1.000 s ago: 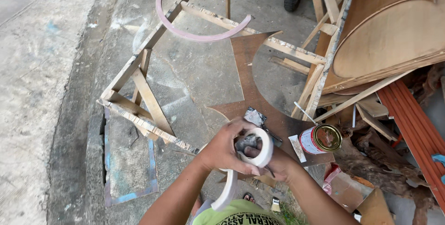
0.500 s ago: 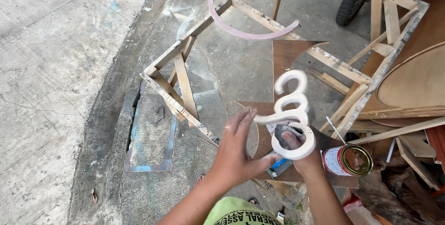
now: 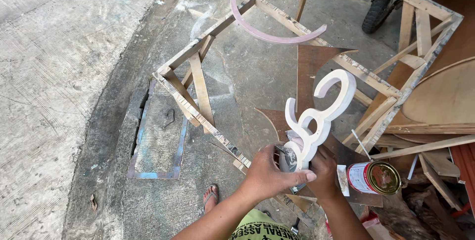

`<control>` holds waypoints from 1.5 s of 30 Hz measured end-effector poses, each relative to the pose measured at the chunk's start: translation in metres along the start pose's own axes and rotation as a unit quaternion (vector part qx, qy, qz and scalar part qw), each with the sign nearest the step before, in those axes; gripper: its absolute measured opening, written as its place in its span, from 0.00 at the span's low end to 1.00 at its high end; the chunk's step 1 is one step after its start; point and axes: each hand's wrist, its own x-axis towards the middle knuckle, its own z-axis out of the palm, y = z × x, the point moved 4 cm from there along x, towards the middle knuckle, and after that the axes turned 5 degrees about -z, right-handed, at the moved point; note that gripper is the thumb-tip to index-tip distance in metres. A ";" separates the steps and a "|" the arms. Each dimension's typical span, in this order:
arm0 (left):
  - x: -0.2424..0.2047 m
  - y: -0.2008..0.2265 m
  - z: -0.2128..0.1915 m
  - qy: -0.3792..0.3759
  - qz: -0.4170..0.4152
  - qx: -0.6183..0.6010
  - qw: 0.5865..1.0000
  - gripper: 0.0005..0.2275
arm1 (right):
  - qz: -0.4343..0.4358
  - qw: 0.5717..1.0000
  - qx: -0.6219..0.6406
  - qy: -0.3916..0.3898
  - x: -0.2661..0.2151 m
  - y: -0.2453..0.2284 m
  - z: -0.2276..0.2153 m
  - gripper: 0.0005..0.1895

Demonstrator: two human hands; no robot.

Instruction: The person sands a white decorative letter with a sanding block, rotating it to smooth all surfaces. The person holds the letter with one hand and uses the other to rub the sanding block over its curves and edges.

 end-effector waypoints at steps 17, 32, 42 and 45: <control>0.047 -0.033 0.012 -0.005 0.059 -0.092 0.994 0.29 | -0.061 0.987 -0.119 0.083 -0.016 0.025 0.007 0.13; 0.107 -0.070 -0.009 -0.257 0.093 -0.605 0.748 0.28 | 0.345 0.895 0.260 0.110 -0.004 0.032 0.000 0.06; 0.123 -0.094 -0.001 -0.200 0.136 -0.455 0.857 0.31 | 0.091 0.981 0.152 -0.075 0.068 -0.011 -0.025 0.11; 0.106 -0.071 -0.004 -0.205 0.169 -0.322 0.909 0.36 | 0.135 0.962 0.209 -0.111 0.083 -0.029 -0.020 0.14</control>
